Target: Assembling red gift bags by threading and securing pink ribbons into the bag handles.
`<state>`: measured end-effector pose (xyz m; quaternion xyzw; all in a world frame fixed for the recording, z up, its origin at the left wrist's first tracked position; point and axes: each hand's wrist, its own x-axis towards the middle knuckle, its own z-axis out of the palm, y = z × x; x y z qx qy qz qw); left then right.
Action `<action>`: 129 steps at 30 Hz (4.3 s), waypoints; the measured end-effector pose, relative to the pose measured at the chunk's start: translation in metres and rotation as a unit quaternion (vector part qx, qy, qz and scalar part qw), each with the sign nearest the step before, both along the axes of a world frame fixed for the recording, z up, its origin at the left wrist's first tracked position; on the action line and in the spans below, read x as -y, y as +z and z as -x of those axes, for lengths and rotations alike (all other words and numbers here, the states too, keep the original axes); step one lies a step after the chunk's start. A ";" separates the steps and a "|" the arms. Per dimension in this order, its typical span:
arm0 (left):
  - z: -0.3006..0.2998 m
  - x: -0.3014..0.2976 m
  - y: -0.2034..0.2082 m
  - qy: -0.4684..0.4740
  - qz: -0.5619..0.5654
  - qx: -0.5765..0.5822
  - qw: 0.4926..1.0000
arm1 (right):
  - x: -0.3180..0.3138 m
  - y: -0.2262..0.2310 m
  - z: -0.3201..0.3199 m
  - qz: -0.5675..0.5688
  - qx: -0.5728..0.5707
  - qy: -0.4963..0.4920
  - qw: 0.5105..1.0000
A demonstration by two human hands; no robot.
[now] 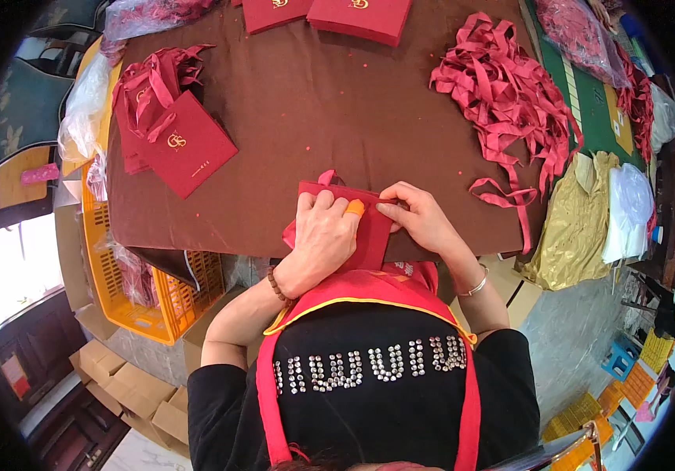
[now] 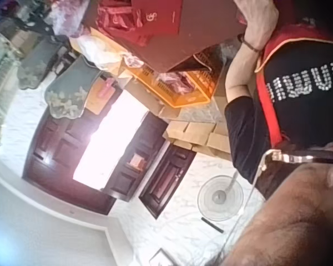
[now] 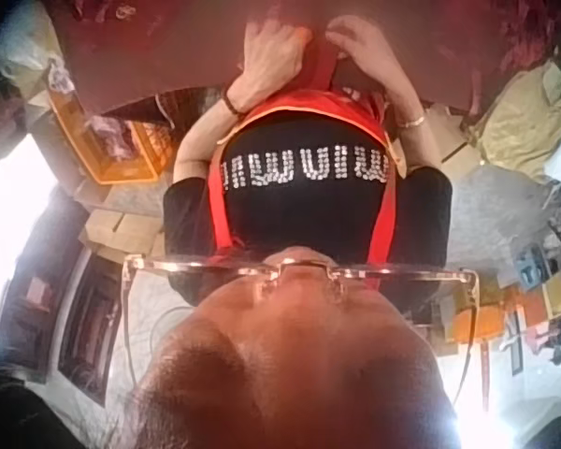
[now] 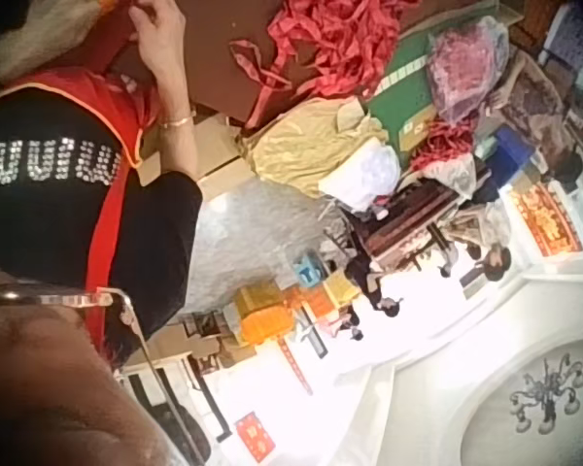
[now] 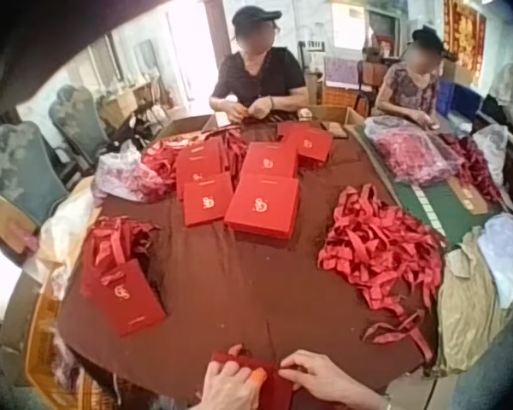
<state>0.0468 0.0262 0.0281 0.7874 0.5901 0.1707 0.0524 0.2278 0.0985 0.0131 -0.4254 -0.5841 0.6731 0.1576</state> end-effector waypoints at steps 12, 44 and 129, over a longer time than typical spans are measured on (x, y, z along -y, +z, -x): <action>0.002 0.002 -0.003 -0.032 -0.042 -0.012 0.999 | 0.003 0.008 0.007 -0.123 0.058 0.032 0.990; 0.035 -0.033 0.025 0.001 0.154 0.093 0.984 | 0.023 0.010 0.011 -0.307 0.034 0.017 0.951; 0.071 0.005 -0.049 0.137 0.078 0.865 0.476 | -0.019 0.022 0.139 -0.022 -0.262 0.003 0.965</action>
